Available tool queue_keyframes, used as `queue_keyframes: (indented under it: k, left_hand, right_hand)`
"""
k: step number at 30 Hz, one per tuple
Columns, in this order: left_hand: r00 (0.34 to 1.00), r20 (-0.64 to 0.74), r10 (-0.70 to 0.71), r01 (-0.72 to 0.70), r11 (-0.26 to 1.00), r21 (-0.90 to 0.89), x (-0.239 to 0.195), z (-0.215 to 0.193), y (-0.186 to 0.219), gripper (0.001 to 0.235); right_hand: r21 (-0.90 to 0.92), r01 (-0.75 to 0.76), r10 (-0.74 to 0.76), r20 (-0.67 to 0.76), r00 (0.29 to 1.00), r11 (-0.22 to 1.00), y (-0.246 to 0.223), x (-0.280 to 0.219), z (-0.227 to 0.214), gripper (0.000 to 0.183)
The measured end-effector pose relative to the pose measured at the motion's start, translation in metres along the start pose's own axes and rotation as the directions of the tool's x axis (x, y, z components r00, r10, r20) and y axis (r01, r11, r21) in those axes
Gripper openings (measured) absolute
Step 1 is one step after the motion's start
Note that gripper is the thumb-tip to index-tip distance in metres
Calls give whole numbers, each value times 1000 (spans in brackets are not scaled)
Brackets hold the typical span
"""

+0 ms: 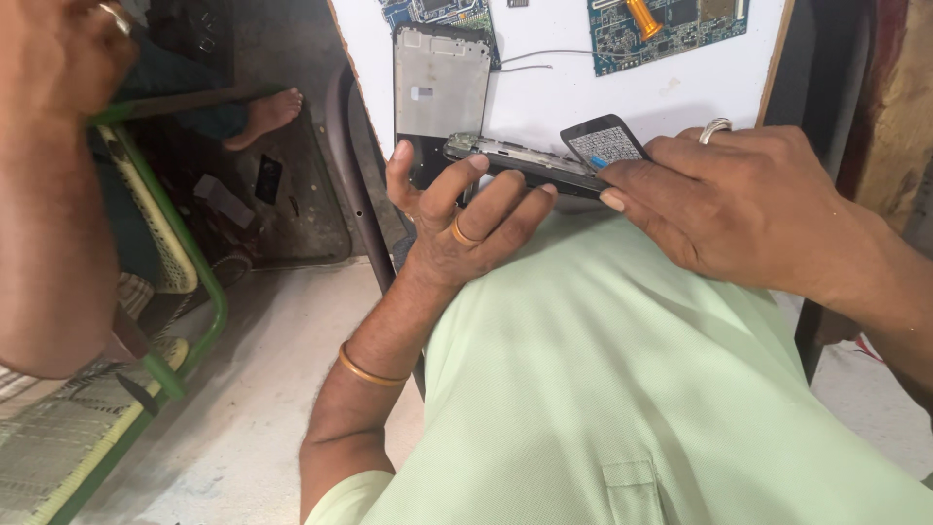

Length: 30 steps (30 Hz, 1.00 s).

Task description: The person removes a protective film from a smartphone screen, then uses a prying tool to separate the screen assembly from the phone body. The person then handles the separated screen and phone body, inspecting the components.

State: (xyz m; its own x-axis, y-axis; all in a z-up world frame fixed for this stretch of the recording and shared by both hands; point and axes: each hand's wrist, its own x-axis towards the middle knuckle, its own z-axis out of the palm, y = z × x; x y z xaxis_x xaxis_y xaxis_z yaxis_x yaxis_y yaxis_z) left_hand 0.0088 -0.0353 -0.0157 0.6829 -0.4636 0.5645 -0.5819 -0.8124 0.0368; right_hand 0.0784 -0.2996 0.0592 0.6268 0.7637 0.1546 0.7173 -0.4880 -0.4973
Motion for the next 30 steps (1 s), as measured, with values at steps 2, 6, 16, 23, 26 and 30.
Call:
queue_keyframes:
  k: [2, 6, 16, 23, 26, 30]
  left_hand:
    - [1000, 16, 1, -1, 1000, 4, 2, -1, -1, 19]
    - [1000, 26, 2, -3, 1000, 6, 7, -1, -1, 18]
    - [998, 55, 10, -9, 1000, -26, 11, -5, -2, 19]
    - [998, 68, -15, 15, 1000, -8, 18, -7, 1, 21]
    - [995, 97, -19, 19, 1000, 9, 25, -12, 1, 21]
    - [981, 176, -79, 78, 997, 11, 34, -20, 7, 19]
  right_hand:
    - [11, -30, 30, 27, 999, 999, 2, 0, -1, 19]
    - [23, -62, 61, 37, 997, 998, 6, 1, -2, 19]
    - [15, -67, 67, 40, 997, 998, 11, 3, -2, 20]
    - [11, -77, 76, 52, 996, 997, 12, 3, -2, 19]
    - [22, -54, 54, 24, 998, 998, 13, 4, -3, 22]
    - [21, -56, 55, 29, 998, 998, 13, 5, -4, 22]
